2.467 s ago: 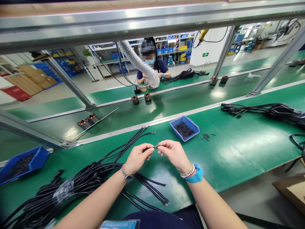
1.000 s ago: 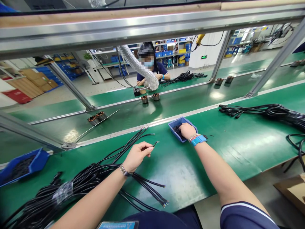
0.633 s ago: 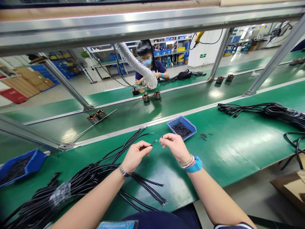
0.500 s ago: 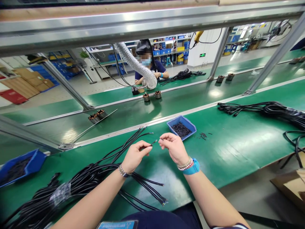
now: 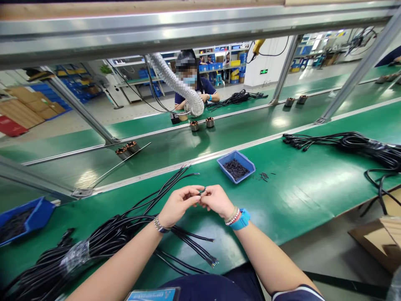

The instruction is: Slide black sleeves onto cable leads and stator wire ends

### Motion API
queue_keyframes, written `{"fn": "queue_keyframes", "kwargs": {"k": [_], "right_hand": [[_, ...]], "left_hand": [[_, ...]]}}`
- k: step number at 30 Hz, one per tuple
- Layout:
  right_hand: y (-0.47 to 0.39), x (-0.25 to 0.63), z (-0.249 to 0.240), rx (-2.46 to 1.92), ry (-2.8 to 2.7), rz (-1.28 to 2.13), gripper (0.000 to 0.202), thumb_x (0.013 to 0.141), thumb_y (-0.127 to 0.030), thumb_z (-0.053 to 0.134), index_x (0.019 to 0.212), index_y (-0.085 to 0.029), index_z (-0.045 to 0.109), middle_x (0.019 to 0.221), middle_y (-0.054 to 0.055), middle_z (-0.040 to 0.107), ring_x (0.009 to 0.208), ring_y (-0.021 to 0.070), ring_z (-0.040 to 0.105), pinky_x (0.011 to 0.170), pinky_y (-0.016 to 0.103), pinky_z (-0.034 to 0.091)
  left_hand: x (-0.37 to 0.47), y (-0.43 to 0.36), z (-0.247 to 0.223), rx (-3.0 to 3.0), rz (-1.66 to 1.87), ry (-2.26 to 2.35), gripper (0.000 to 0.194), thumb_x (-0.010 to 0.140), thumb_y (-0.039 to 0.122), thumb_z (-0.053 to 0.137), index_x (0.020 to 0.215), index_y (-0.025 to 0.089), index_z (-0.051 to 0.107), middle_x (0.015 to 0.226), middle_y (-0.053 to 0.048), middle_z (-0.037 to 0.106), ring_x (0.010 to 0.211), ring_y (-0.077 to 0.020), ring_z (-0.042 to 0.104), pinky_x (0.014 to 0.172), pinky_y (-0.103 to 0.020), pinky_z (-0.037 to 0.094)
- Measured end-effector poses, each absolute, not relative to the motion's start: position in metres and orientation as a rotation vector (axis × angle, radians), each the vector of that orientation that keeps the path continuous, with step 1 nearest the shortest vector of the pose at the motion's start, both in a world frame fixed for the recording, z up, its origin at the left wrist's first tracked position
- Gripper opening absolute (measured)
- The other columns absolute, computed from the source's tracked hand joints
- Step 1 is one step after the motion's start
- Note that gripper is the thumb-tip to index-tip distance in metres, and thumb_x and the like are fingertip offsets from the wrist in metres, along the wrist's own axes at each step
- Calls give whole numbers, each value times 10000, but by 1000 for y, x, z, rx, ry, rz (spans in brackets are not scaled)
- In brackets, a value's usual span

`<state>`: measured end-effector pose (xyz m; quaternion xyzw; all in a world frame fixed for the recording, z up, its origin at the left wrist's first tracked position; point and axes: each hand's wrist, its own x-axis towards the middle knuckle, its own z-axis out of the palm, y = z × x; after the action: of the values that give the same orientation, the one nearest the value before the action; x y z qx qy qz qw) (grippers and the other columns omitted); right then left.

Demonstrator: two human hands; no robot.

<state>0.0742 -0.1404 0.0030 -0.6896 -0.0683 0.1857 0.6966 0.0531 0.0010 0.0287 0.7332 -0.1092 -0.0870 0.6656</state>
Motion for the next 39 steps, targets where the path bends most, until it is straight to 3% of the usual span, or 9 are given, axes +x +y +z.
{"fn": "queue_keyframes", "kwargs": {"k": [4, 9, 14, 24, 39], "right_hand": [[-138, 72, 4, -1426, -201, 416, 29, 599, -142, 573, 579, -124, 563, 495, -30, 549, 409, 55, 466, 371, 162, 377], [-141, 71, 3, -1212, -198, 361, 133, 653, -255, 632, 690, -131, 602, 621, 3, 602, 498, 65, 512, 464, 189, 416], [-147, 70, 11, -1136, -136, 167, 129, 663, -270, 637, 721, -161, 600, 669, 11, 613, 594, 108, 563, 512, 224, 447], [-160, 67, 37, -1500, -238, -18, 143, 708, -290, 583, 723, -148, 583, 648, 17, 608, 499, 86, 509, 488, 233, 435], [-171, 67, 51, -1644, -317, 77, 137, 697, -276, 561, 666, -143, 569, 624, 14, 591, 472, 70, 473, 437, 204, 420]], "left_hand": [[52, 6, 27, 1607, -218, -197, 129, 700, 241, 600, 771, 135, 580, 671, -9, 612, 642, -121, 577, 645, -252, 469], [53, 7, 26, 1443, -213, -118, 156, 685, 236, 627, 771, 121, 565, 722, -25, 619, 691, -120, 585, 718, -273, 470], [52, 6, 25, 1409, -160, -68, 161, 638, 221, 659, 731, 118, 579, 961, -61, 573, 714, -116, 572, 695, -270, 482], [51, 6, 26, 1505, -172, -105, 144, 638, 235, 651, 703, 121, 591, 911, -52, 574, 617, -84, 521, 622, -235, 467], [48, 4, 32, 1572, -176, -121, 147, 624, 258, 650, 660, 123, 605, 910, -57, 572, 629, -90, 516, 645, -245, 461]]}}
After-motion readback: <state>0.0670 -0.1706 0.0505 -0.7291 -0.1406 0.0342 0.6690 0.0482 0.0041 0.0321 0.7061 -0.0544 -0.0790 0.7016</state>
